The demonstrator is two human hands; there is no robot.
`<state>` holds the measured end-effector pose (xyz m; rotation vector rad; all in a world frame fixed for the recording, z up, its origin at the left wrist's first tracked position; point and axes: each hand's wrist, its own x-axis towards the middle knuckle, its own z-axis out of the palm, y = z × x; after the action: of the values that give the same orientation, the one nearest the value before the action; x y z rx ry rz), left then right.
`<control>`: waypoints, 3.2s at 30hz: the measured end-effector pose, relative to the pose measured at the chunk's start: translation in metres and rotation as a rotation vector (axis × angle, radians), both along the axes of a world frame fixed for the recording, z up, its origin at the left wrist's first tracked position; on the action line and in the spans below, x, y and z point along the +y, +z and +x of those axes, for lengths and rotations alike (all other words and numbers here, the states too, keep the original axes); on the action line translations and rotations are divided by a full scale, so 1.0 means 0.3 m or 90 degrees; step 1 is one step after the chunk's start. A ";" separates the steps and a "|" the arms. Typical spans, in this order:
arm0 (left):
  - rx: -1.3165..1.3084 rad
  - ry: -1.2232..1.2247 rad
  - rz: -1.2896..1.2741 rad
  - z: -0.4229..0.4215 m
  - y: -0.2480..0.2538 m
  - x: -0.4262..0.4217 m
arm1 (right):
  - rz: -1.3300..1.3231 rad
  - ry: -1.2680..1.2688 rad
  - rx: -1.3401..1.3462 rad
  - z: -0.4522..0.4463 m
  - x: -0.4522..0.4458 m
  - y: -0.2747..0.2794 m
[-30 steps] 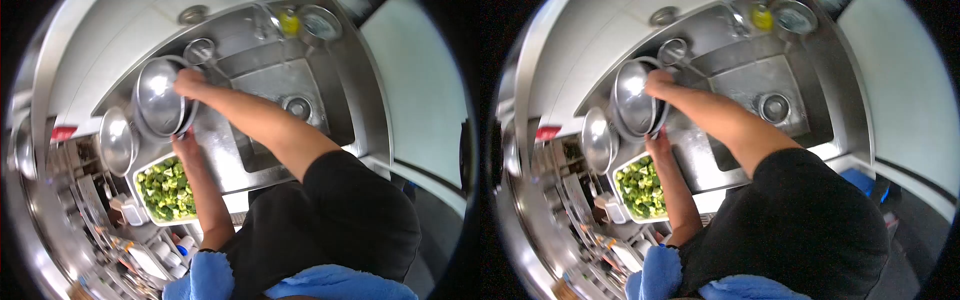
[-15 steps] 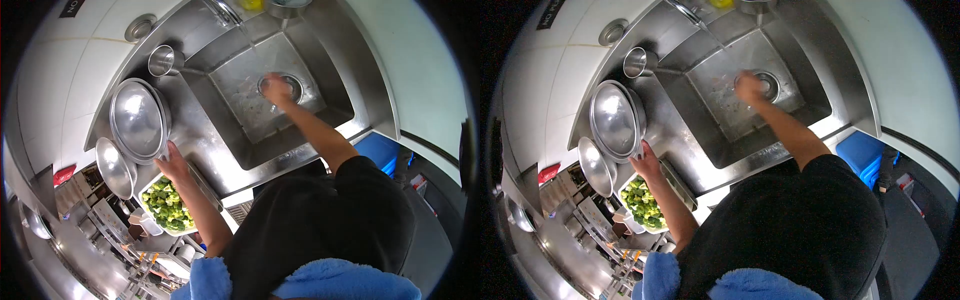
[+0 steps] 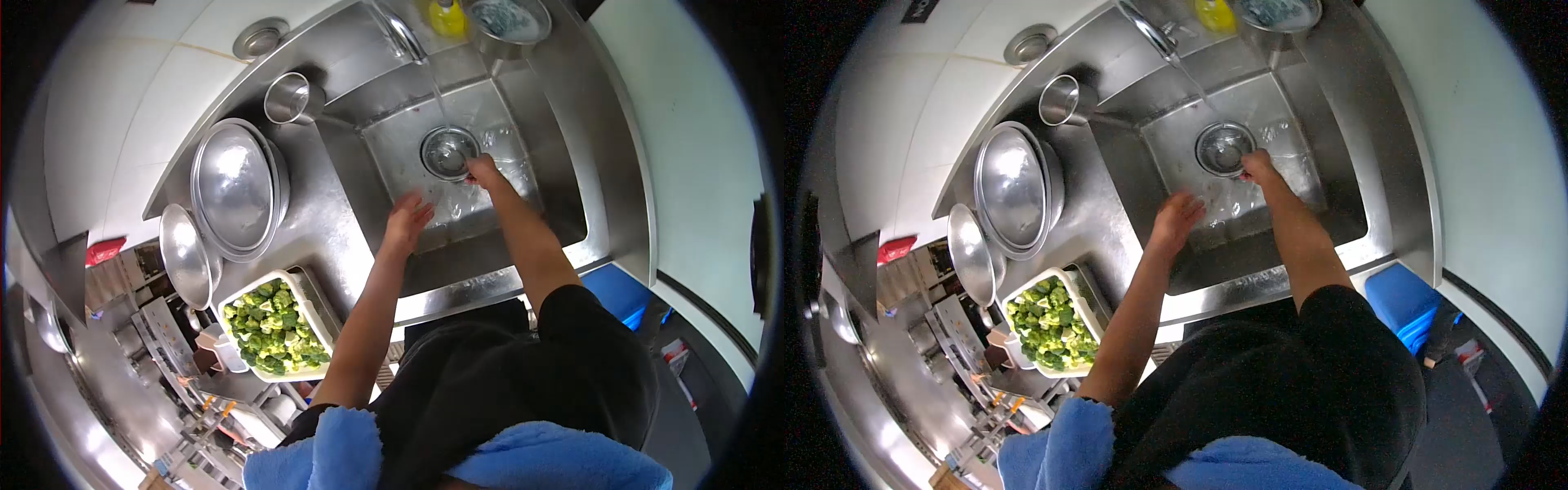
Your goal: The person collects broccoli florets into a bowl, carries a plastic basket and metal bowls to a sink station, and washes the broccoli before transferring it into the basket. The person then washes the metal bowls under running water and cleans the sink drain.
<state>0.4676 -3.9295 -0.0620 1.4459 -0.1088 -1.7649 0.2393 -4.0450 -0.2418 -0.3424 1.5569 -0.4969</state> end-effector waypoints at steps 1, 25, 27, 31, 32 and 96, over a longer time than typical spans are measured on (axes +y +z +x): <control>-0.031 0.005 0.032 -0.050 0.000 -0.053 | -0.011 0.031 0.002 0.026 -0.037 0.070; -0.674 -0.364 -0.236 -0.003 0.058 -0.632 | -0.496 0.627 0.572 0.001 -0.426 0.782; -0.425 -0.263 -0.114 -0.022 0.004 -0.583 | -0.476 0.626 0.571 0.024 -0.421 0.807; 0.055 -0.198 -0.036 -0.044 -0.043 -0.522 | -0.478 0.741 0.603 0.045 -0.448 0.901; 0.076 -0.175 -0.046 -0.055 0.010 -0.489 | -0.465 0.786 0.600 0.043 -0.466 0.919; 0.163 0.087 -0.226 -0.213 -0.329 -0.069 | -1.481 0.753 0.165 0.716 0.094 0.964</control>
<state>0.4038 -3.9503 -0.1606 0.9467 -0.1749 -1.7017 0.4540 -4.0167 0.0474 -2.8147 -0.0413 -1.0275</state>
